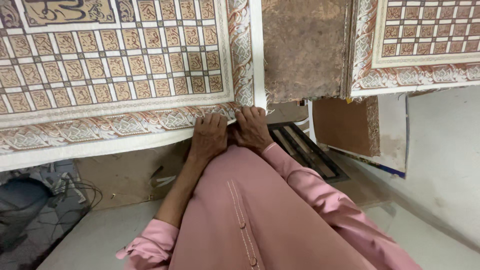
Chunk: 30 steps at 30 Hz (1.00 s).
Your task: The person folds a patterned prayer rug on a workbench. They smooth the surface, fold the rug in half, then fold the edges inward to create a compact stack. The folded rug is placed on a pile of similar items.
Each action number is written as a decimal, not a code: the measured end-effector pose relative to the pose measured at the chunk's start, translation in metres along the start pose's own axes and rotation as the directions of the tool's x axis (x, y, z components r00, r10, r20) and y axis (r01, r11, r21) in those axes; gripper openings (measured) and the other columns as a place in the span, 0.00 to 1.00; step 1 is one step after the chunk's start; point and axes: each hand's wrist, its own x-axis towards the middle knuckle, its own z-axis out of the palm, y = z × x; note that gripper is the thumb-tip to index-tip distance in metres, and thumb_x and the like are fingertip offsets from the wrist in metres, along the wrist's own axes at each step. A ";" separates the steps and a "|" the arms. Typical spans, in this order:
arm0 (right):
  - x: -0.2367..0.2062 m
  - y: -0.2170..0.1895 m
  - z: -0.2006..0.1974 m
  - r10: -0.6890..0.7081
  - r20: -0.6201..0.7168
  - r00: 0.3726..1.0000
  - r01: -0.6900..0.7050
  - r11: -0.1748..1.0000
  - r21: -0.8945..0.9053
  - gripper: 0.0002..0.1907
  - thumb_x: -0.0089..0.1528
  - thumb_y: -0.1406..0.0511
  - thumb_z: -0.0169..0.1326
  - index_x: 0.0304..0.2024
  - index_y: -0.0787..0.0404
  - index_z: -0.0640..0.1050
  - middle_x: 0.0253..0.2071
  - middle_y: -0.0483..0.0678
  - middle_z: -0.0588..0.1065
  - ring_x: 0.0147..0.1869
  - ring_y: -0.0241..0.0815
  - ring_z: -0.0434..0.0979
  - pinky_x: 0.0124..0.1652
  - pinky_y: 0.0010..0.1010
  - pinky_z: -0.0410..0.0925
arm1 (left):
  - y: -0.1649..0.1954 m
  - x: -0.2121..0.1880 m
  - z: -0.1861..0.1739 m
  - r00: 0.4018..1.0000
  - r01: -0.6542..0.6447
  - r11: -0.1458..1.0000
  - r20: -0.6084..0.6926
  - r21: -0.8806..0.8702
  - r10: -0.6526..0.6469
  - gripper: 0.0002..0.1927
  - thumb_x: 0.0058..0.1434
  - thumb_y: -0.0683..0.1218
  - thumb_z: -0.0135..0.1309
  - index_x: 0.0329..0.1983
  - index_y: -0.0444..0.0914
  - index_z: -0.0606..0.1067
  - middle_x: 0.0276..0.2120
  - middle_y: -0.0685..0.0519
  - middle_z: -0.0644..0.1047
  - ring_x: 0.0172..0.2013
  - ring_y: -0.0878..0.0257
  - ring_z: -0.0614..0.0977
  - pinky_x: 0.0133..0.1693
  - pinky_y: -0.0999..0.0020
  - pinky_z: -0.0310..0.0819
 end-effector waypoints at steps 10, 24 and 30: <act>-0.003 0.014 0.008 -0.063 0.038 0.997 0.066 0.994 -0.081 0.17 0.64 0.56 0.52 0.52 0.58 0.75 0.46 0.50 0.69 0.53 0.49 0.68 0.53 0.43 0.60 | -0.014 0.001 0.014 0.997 -0.053 0.997 0.059 0.059 0.050 0.02 0.61 0.44 0.50 0.33 0.43 0.70 0.32 0.55 0.70 0.36 0.59 0.75 0.38 0.61 0.70; -0.002 0.011 0.002 -0.066 0.101 0.993 0.076 0.991 -0.107 0.14 0.62 0.59 0.57 0.48 0.53 0.74 0.46 0.46 0.69 0.51 0.47 0.67 0.50 0.41 0.59 | -0.012 0.001 0.013 0.992 -0.083 0.993 0.098 0.080 0.075 0.02 0.61 0.44 0.52 0.33 0.44 0.71 0.31 0.56 0.71 0.37 0.61 0.75 0.39 0.63 0.70; -0.005 0.012 0.007 -0.056 0.100 0.993 0.067 0.992 -0.109 0.14 0.64 0.56 0.58 0.48 0.53 0.74 0.45 0.46 0.69 0.51 0.47 0.67 0.50 0.42 0.58 | -0.014 0.001 0.015 0.992 -0.094 0.990 0.089 0.104 0.085 0.02 0.60 0.45 0.52 0.33 0.44 0.71 0.31 0.56 0.71 0.37 0.61 0.75 0.38 0.63 0.69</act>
